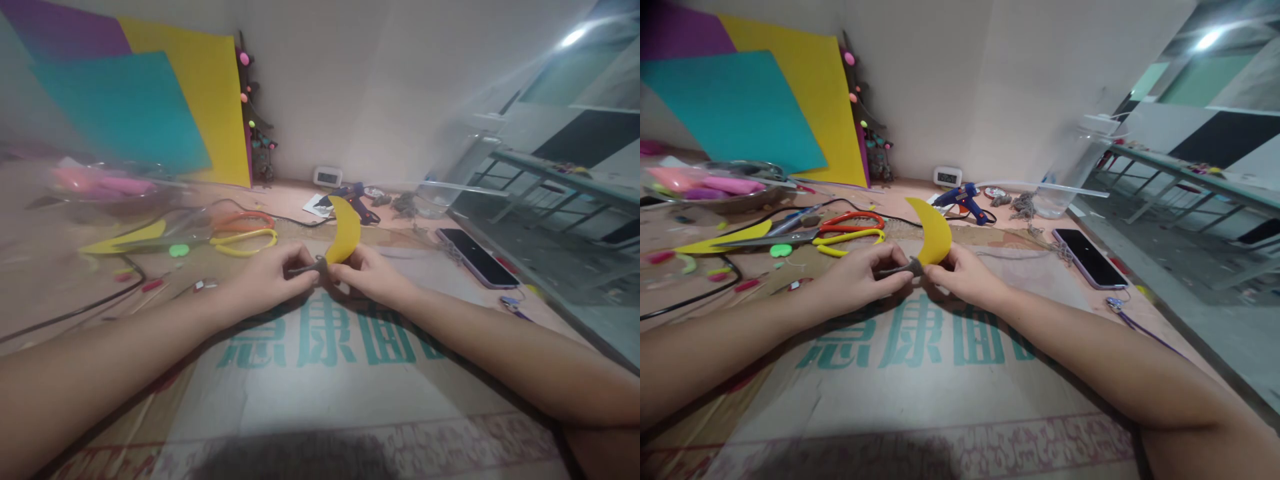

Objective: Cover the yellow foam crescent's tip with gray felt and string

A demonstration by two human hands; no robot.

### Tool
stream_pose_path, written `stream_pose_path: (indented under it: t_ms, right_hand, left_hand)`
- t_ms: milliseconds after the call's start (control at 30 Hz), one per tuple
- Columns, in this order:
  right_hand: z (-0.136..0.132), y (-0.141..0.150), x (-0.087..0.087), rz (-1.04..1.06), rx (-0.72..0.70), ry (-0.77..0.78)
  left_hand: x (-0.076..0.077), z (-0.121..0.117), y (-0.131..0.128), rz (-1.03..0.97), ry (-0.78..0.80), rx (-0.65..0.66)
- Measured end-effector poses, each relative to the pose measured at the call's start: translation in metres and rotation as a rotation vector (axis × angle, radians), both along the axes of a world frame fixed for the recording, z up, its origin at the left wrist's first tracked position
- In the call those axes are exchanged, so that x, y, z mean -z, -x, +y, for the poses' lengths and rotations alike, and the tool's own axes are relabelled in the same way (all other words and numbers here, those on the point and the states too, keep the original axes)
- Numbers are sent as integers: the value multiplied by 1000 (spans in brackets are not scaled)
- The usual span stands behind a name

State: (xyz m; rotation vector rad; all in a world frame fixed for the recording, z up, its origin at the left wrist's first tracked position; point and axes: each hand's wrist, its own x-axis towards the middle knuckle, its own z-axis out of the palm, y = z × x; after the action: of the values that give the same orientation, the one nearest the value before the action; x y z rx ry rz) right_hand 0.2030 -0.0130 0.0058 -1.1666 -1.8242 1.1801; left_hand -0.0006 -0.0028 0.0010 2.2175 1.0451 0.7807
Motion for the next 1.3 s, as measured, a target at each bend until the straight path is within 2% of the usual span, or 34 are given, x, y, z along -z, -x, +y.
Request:
stream_pose_path:
  t_ms: [267,367,433,500,567,600,667,733,833,1000,1300]
  right_hand:
    - [0,-2,2,-17,9,-44]
    - [2,-1,1,20,29,-103]
    - [4,-2,0,84,103,-168]
    - [6,-6,-2,136,225,-336]
    - [7,-10,-5,98,319,-602]
    - [7,-12,-6,30,320,-745]
    - [6,-16,-6,-153,215,-972]
    - [5,-17,-4,-308,70,-1077]
    - [5,-15,2,-368,-1,-1081]
    - [8,-14,6,-374,-7,-1009]
    - [9,-14,7,-366,2,-1003]
  left_hand:
    - [1,1,0,-10,8,-21]
    - [2,1,-1,-73,121,-25]
    - [3,2,-1,-141,235,-2]
    - [4,4,-1,-198,313,19]
    - [5,5,-1,-231,348,24]
    - [5,5,-1,-241,358,22]
    - [5,6,-1,-244,374,25]
    - [4,6,0,-236,380,45]
    - [1,5,0,-216,379,66]
    - [-2,5,1,-135,325,70]
    - [1,7,4,-79,261,124]
